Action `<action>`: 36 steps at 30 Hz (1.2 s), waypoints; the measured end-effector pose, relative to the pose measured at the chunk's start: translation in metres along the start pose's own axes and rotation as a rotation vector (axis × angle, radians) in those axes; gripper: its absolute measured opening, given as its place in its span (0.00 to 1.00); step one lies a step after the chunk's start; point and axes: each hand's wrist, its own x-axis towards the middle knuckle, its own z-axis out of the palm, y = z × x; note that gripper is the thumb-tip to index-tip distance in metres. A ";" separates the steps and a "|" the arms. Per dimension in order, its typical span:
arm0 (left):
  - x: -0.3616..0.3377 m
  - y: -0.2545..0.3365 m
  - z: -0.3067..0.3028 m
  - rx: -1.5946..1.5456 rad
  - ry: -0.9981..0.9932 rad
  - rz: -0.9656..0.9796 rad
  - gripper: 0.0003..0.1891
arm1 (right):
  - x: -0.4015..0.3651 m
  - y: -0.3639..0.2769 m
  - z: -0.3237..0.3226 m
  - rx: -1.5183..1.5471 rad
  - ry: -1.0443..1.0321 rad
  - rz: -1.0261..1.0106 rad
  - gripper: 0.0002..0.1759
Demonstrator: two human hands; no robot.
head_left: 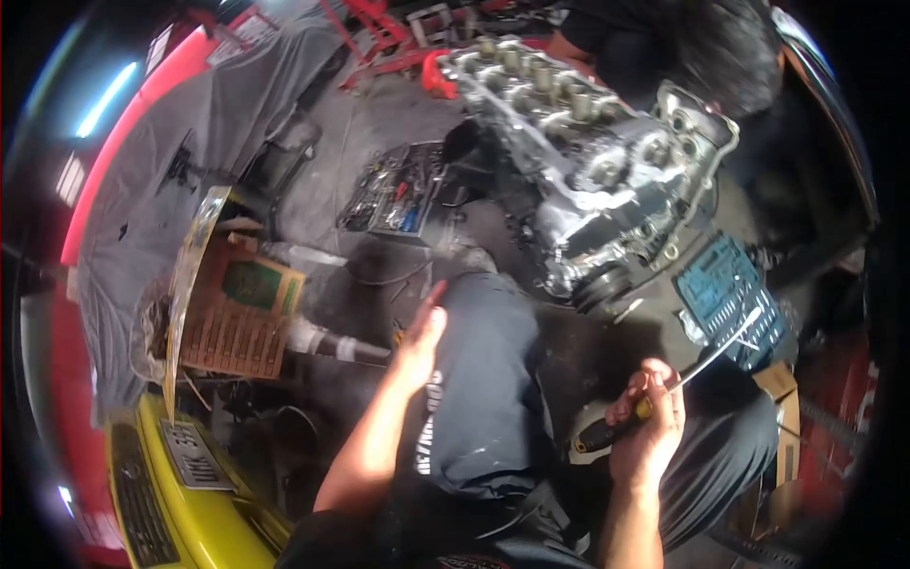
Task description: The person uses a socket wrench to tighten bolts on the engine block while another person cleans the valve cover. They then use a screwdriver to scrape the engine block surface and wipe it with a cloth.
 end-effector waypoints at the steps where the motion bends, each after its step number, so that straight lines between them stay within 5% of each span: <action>1: 0.000 0.000 0.001 0.028 -0.019 0.002 0.39 | 0.000 0.005 0.005 0.000 0.003 0.011 0.09; 9: 0.004 -0.024 0.007 -0.007 0.012 0.035 0.38 | 0.001 0.025 0.009 -0.283 -0.002 -0.007 0.11; 19: -0.002 -0.005 -0.010 -0.020 0.040 0.020 0.40 | 0.020 0.042 0.000 -0.260 -0.060 0.038 0.10; 22: -0.007 0.011 -0.016 0.089 0.146 0.030 0.37 | 0.021 0.046 0.000 -0.277 -0.052 0.052 0.10; 23: -0.008 0.022 -0.025 0.355 0.112 -0.031 0.34 | 0.021 0.047 0.000 -0.280 -0.046 0.048 0.10; 24: -0.013 0.049 -0.044 0.618 0.075 -0.092 0.31 | 0.021 0.048 0.000 -0.283 -0.038 0.041 0.10; 25: -0.012 0.035 -0.069 0.993 0.282 0.435 0.21 | 0.024 0.048 0.000 -0.287 -0.027 0.030 0.09; 26: -0.007 0.043 -0.106 1.367 0.435 0.698 0.12 | 0.026 0.047 0.000 -0.291 -0.024 0.023 0.09; 27: -0.014 0.103 -0.141 1.596 0.478 0.607 0.05 | 0.028 0.045 -0.001 -0.296 -0.016 0.017 0.09; 29: -0.033 0.108 -0.255 1.096 0.875 0.246 0.06 | 0.030 0.041 -0.003 -0.318 0.016 0.047 0.10; 30: -0.038 0.155 -0.264 1.303 1.053 0.308 0.05 | 0.033 0.036 -0.002 -0.337 0.060 0.078 0.11; 31: -0.039 0.111 -0.384 1.245 1.211 0.140 0.13 | 0.033 0.039 0.001 -0.400 0.098 0.004 0.12; 33: -0.075 0.098 -0.506 1.627 0.957 -0.076 0.19 | 0.034 0.039 -0.002 -0.386 0.064 0.018 0.13; 35: -0.110 0.048 -0.617 2.043 0.509 -0.056 0.26 | 0.035 0.038 0.000 -0.385 0.072 0.050 0.13; 36: -0.114 0.044 -0.611 2.029 0.408 -0.265 0.26 | 0.033 0.037 0.001 -0.414 0.079 0.059 0.12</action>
